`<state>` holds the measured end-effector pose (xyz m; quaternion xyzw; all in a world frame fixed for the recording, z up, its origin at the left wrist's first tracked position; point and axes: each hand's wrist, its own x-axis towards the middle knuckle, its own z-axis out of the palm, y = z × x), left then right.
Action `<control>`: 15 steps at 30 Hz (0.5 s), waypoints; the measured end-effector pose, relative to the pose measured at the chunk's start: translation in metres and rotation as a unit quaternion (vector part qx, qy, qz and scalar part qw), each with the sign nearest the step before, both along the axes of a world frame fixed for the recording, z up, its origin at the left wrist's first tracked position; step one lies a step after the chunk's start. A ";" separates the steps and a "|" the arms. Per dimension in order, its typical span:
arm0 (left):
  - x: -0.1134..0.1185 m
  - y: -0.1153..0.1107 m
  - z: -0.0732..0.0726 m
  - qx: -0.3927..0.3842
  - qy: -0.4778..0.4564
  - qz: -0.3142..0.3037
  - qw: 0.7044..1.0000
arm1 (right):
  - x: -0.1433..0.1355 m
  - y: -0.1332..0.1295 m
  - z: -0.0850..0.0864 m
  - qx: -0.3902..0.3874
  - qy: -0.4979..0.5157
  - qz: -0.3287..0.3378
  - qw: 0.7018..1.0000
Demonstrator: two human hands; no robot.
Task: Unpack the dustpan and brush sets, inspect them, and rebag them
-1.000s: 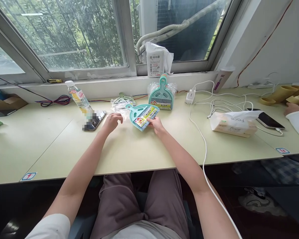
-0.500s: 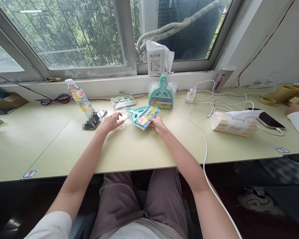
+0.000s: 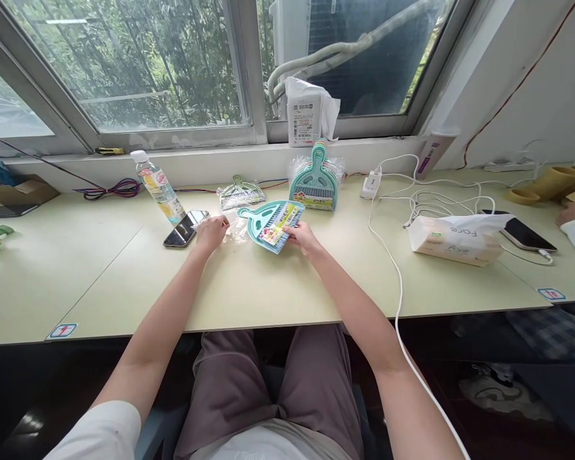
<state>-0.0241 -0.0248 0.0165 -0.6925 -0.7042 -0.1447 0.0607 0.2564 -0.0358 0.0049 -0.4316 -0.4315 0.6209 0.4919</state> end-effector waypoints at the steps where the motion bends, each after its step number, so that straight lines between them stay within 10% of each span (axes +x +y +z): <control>1: 0.000 -0.001 0.002 0.004 0.000 0.014 1.000 | -0.001 -0.001 0.001 0.007 -0.001 0.007 1.000; 15: 0.008 -0.008 0.011 0.038 -0.030 0.101 0.994 | -0.004 -0.006 0.004 0.057 -0.079 -0.095 0.991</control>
